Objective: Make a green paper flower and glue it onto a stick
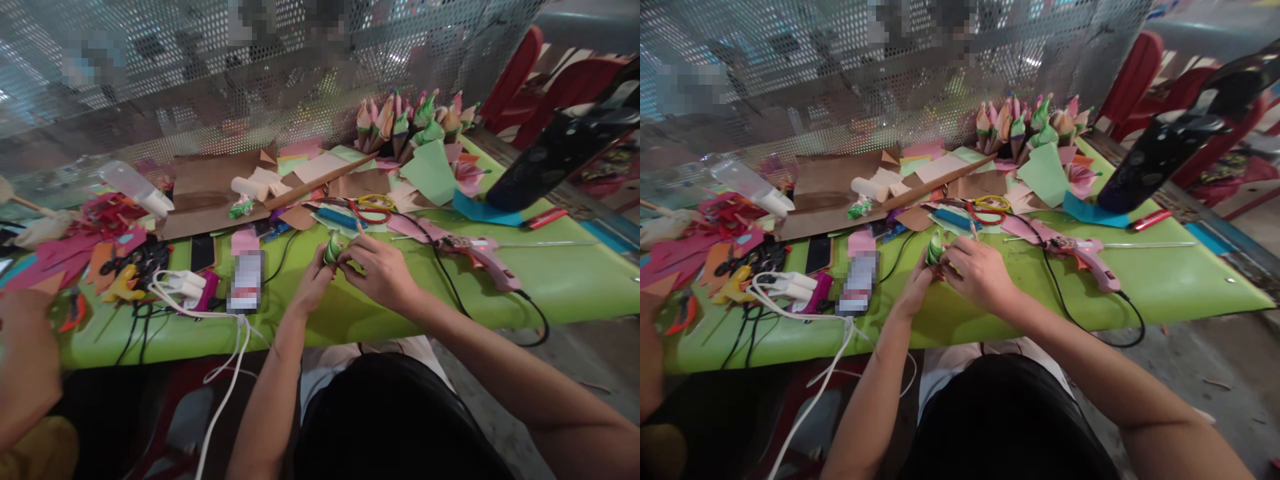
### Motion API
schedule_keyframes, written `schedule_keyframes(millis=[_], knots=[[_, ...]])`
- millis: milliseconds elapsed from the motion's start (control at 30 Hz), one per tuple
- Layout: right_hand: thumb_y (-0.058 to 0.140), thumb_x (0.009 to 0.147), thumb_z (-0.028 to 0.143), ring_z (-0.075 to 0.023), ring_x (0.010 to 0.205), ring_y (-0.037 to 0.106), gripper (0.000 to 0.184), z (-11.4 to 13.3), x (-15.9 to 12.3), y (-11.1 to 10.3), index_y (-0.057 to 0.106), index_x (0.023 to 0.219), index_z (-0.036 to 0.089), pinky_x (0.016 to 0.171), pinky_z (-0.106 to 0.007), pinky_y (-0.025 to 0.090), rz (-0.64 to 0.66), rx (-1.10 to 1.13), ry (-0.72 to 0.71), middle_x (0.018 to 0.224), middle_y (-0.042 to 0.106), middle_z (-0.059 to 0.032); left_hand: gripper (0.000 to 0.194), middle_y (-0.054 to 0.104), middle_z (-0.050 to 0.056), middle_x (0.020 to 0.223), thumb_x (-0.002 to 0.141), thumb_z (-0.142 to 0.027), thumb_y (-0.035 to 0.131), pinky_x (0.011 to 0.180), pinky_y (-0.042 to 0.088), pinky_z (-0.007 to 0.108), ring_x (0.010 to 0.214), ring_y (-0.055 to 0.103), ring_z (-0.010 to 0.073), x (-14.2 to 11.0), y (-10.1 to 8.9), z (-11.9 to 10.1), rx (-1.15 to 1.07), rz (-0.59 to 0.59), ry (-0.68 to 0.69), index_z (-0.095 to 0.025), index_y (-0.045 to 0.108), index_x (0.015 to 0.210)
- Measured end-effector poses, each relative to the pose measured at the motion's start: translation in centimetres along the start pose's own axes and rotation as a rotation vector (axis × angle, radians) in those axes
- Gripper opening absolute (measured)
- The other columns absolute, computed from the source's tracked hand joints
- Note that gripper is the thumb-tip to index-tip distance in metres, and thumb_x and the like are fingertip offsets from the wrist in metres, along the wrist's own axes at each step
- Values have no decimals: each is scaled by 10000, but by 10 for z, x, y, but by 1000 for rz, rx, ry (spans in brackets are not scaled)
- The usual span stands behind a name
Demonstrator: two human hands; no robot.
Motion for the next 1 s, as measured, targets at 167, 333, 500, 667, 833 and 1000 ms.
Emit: schedule_keyframes(millis=[167,333,500,667,833,1000], knots=[[600,944,189,-206,789,650,151,-3,-1,0,733,875,204,700,-305,482,15,31,28,877,699,-80,403,627,9,981,867,-341,561,768,460,275,785,508,139,0,0,-1,3,4,9,-229,627,1248],[624,965,242,-197,791,670,137,-7,-3,-16,736,889,222,693,-297,492,5,66,72,881,708,-67,434,631,15,937,850,-394,574,797,462,300,804,529,159,-1,-2,-9,14,-17,38,-218,625,1243],[607,970,235,-191,784,686,136,-20,-14,-41,721,897,232,698,-299,515,-41,64,141,872,719,-50,427,668,40,971,866,-384,546,839,469,310,923,594,191,0,0,-6,-17,-14,39,-225,617,1256],[610,963,225,-196,790,693,116,-19,-18,-39,722,933,233,685,-302,513,-9,47,136,889,724,-51,444,679,41,994,878,-400,543,847,479,309,945,606,193,1,-2,1,-42,0,52,-224,606,1281],[615,963,248,-189,743,687,100,-25,-23,-49,706,1006,241,674,-309,509,-20,1,172,938,734,-61,474,681,54,991,892,-454,522,838,485,315,923,605,191,1,-4,3,-81,9,52,-212,600,1292],[657,930,314,-233,724,688,166,-77,-67,-86,704,1079,259,693,-372,514,-40,-182,352,988,746,-121,508,682,54,995,895,-476,543,827,490,311,899,602,184,0,-4,3,-133,25,60,-202,574,1322]])
Point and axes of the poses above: each hand's wrist, its own x-axis towards the middle knuckle, its own y-axis out of the palm, z = x × y, the point moved 7 cm from there along x, towards the middle knuckle
